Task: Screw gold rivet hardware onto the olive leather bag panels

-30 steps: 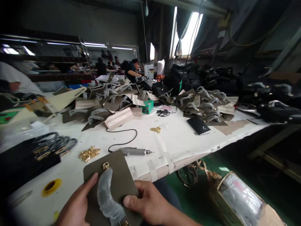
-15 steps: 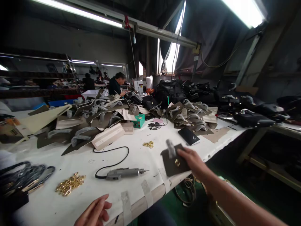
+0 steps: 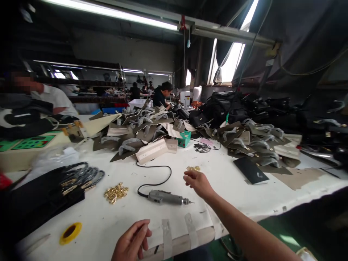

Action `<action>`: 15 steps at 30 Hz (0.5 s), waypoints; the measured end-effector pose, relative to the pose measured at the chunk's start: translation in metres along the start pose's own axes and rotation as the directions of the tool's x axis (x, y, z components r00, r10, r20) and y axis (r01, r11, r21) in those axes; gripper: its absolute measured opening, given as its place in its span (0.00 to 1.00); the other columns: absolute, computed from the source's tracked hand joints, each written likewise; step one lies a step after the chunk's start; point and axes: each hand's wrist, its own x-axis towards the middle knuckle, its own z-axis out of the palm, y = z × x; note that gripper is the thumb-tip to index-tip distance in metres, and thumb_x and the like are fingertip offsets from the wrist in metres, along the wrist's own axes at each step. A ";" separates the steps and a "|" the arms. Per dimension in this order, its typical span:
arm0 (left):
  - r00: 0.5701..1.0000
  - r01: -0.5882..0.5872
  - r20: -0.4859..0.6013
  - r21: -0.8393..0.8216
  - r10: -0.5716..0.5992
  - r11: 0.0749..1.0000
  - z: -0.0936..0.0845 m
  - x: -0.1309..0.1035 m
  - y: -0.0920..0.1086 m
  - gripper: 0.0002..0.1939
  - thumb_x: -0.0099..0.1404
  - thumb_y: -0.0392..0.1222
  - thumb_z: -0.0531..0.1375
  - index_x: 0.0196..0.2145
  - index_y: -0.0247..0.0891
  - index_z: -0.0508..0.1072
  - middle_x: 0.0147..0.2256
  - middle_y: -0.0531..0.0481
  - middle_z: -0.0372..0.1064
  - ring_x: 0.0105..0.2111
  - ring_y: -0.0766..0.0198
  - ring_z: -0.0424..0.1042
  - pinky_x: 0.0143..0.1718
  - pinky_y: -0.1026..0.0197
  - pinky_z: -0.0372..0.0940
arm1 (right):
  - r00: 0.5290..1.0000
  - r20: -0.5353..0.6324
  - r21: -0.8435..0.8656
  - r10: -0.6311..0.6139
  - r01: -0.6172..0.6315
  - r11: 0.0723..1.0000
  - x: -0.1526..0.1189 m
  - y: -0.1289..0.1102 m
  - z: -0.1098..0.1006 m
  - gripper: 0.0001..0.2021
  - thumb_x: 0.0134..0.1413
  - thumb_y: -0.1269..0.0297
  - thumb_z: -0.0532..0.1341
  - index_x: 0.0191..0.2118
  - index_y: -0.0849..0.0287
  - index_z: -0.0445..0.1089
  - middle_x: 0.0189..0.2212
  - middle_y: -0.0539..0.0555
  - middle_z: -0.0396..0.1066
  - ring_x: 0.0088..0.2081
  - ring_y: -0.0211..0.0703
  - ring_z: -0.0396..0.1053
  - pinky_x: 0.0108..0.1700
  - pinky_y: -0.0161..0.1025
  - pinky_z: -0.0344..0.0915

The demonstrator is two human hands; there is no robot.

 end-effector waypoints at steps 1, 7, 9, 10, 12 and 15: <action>1.000 0.010 0.017 0.000 -0.010 1.000 -0.001 0.000 0.000 0.33 0.53 0.70 0.67 0.39 0.35 0.81 0.27 0.47 0.76 0.21 0.65 0.67 0.17 0.66 0.57 | 0.998 0.065 -0.020 -0.007 0.008 1.000 -0.002 0.000 0.019 0.21 0.54 0.51 0.67 0.46 0.63 0.78 0.32 0.55 0.79 0.34 0.47 0.77 0.36 0.41 0.70; 0.988 0.108 0.114 -0.042 -0.103 0.993 -0.008 0.001 -0.009 0.34 0.55 0.71 0.66 0.41 0.35 0.79 0.29 0.46 0.75 0.21 0.67 0.67 0.18 0.66 0.56 | 0.948 0.309 -0.133 -0.078 0.124 0.983 0.020 -0.020 0.085 0.19 0.59 0.51 0.63 0.46 0.61 0.78 0.34 0.55 0.80 0.35 0.46 0.77 0.40 0.41 0.70; 0.975 0.164 0.161 -0.058 -0.153 0.985 -0.010 0.004 -0.016 0.33 0.55 0.70 0.66 0.41 0.35 0.79 0.30 0.46 0.75 0.21 0.67 0.67 0.19 0.65 0.56 | 0.938 0.322 -0.227 -0.128 0.208 0.952 0.045 -0.026 0.103 0.19 0.61 0.51 0.62 0.47 0.60 0.79 0.37 0.56 0.81 0.37 0.47 0.77 0.40 0.41 0.71; 0.967 0.190 0.185 -0.067 -0.175 0.980 -0.011 0.005 -0.020 0.32 0.56 0.69 0.66 0.41 0.35 0.79 0.29 0.47 0.75 0.21 0.68 0.67 0.20 0.65 0.57 | 0.934 0.313 -0.310 -0.170 0.270 0.912 0.061 -0.030 0.111 0.18 0.61 0.51 0.62 0.47 0.59 0.79 0.38 0.56 0.81 0.38 0.47 0.78 0.41 0.40 0.72; 0.952 0.226 0.229 -0.071 -0.204 0.972 -0.013 0.007 -0.027 0.30 0.57 0.67 0.66 0.41 0.36 0.79 0.28 0.48 0.75 0.20 0.69 0.66 0.22 0.64 0.59 | 0.923 0.285 -0.481 -0.257 0.370 0.795 0.102 -0.037 0.128 0.16 0.63 0.54 0.62 0.49 0.57 0.79 0.43 0.57 0.81 0.40 0.46 0.78 0.43 0.39 0.72; 0.931 0.250 0.286 -0.042 -0.228 0.967 -0.016 0.009 -0.032 0.29 0.58 0.66 0.65 0.41 0.37 0.79 0.28 0.47 0.76 0.21 0.67 0.67 0.25 0.63 0.60 | 0.915 0.250 -0.611 -0.316 0.403 0.682 0.174 -0.048 0.151 0.20 0.62 0.60 0.62 0.58 0.57 0.74 0.58 0.60 0.73 0.42 0.45 0.78 0.48 0.40 0.71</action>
